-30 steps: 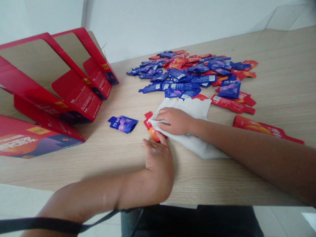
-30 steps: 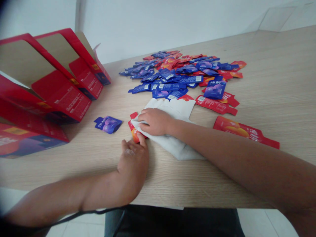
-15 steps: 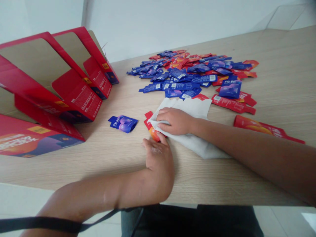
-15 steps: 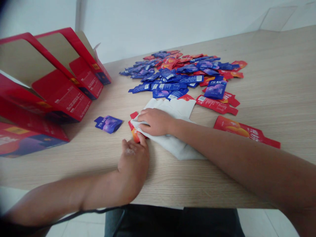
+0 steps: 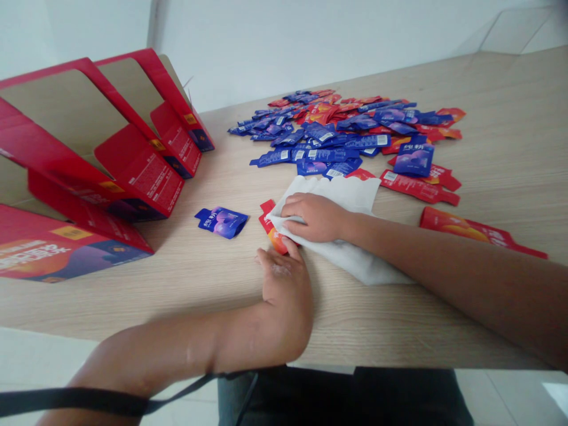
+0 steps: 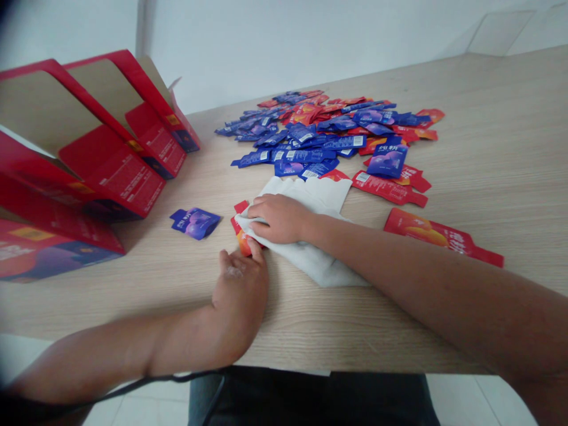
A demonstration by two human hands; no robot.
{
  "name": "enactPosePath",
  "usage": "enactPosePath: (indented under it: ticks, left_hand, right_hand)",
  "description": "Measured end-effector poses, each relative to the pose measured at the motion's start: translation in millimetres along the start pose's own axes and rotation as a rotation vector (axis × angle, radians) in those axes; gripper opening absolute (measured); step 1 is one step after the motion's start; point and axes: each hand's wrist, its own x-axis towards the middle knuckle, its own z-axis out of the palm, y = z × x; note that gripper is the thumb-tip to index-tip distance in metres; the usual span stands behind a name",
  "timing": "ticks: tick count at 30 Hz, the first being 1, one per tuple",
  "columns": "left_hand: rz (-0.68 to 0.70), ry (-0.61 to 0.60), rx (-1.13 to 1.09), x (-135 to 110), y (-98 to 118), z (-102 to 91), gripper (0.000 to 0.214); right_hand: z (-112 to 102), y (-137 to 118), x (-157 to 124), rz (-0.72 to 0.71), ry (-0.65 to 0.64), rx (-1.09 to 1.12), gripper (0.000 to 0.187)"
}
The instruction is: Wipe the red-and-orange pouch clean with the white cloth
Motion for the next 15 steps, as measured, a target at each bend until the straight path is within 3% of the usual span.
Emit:
enactPosePath:
  ticks: [15]
  left_hand:
    - [0.019,-0.018,0.040,-0.2,0.1,0.3,0.055]
  right_hand:
    - [-1.2,0.3,0.4,-0.078,0.003,0.002,0.020]
